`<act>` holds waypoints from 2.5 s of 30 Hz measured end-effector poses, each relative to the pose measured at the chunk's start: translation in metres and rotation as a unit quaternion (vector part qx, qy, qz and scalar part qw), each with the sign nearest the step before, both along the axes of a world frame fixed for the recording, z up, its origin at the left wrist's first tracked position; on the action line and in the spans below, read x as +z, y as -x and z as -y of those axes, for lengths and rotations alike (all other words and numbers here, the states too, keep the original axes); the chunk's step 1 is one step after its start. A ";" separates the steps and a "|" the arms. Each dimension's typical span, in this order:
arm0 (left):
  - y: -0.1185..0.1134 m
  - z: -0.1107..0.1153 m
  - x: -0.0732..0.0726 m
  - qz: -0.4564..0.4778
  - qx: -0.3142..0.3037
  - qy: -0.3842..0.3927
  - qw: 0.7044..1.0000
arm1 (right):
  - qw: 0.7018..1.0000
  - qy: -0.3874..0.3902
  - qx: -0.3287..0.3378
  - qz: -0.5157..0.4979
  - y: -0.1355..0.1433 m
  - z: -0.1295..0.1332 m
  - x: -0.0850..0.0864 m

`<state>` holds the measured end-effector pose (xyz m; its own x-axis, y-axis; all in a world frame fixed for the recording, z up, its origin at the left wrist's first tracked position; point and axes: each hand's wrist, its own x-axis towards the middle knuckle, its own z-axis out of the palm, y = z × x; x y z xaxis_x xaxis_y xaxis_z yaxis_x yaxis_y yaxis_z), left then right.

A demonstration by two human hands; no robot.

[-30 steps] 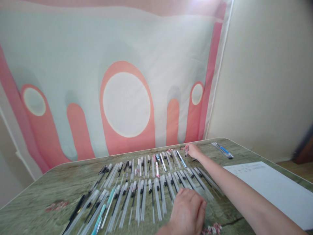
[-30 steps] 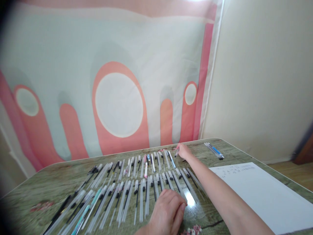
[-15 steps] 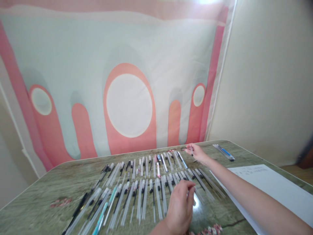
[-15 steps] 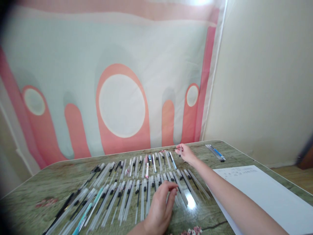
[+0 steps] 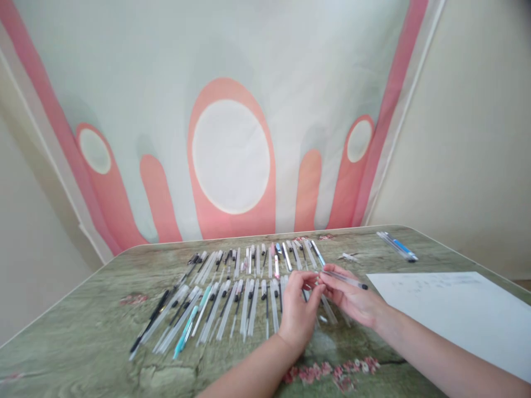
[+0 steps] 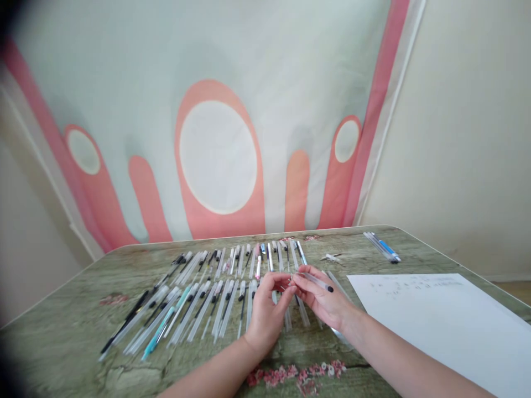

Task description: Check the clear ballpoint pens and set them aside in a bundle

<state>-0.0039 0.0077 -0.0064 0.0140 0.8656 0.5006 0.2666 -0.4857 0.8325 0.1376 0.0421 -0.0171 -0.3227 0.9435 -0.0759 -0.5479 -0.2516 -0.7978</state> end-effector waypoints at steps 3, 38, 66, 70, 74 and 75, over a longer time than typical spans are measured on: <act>0.000 -0.002 -0.003 -0.011 0.007 -0.004 1.000 | 1.000 0.001 -0.007 -0.009 0.002 0.005 0.001; 0.014 -0.002 0.007 -0.236 0.069 -0.081 0.966 | 0.935 -0.182 -0.152 0.262 0.005 0.021 0.012; 0.005 -0.005 0.006 -0.072 -0.009 0.042 0.996 | 0.941 -0.173 -0.171 0.235 0.008 0.025 0.016; 0.007 -0.006 0.009 -0.081 -0.007 0.030 0.996 | 0.937 -0.183 -0.178 0.238 0.007 0.022 0.015; 0.009 -0.008 0.009 -0.101 -0.004 -0.001 0.995 | 0.935 -0.186 -0.179 0.245 0.006 0.020 0.016; 0.010 -0.008 0.009 -0.109 -0.002 -0.007 0.994 | 0.934 -0.186 -0.179 0.246 0.006 0.020 0.017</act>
<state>-0.0137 0.0155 0.0031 0.1274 0.8587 0.4964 0.4382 -0.4977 0.7485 0.1315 0.0218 -0.0005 0.0068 0.9748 0.2229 -0.0869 0.2227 -0.9710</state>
